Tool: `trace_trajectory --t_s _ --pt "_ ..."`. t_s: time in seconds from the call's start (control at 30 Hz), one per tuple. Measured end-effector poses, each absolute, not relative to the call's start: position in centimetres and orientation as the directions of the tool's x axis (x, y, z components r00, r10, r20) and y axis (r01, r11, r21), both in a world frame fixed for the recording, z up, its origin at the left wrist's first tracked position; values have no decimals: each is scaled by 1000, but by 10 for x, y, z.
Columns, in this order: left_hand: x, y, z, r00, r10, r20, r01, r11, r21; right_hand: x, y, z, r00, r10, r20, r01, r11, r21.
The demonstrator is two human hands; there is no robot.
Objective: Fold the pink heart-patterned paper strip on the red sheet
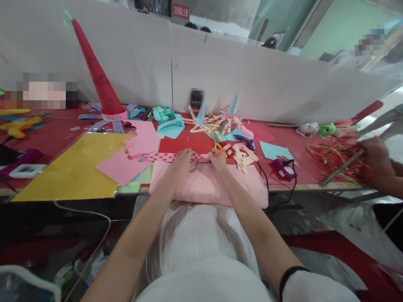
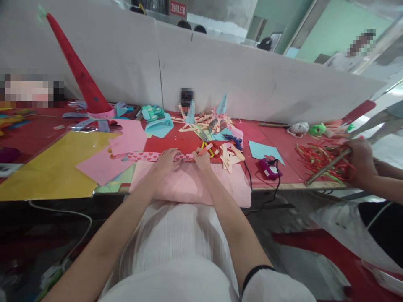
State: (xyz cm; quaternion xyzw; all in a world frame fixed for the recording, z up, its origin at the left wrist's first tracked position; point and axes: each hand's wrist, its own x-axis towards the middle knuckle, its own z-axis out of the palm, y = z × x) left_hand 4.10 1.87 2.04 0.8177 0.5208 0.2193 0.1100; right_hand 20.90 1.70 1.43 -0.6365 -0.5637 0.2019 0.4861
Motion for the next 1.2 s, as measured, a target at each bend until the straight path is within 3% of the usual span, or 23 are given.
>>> trace_trajectory --t_s 0.13,0.37,0.87,1.2 --pt "41 18 21 361 902 238 805 -430 409 209 17 14 292 911 290 482 121 -868" --pt "39 17 22 370 896 244 787 -442 431 210 19 10 269 952 143 279 65 -958" --pt "40 21 13 345 892 292 786 -445 430 208 17 13 272 934 231 440 93 -893" --pt "39 21 14 350 897 271 785 -438 438 210 20 8 274 946 176 348 73 -935"
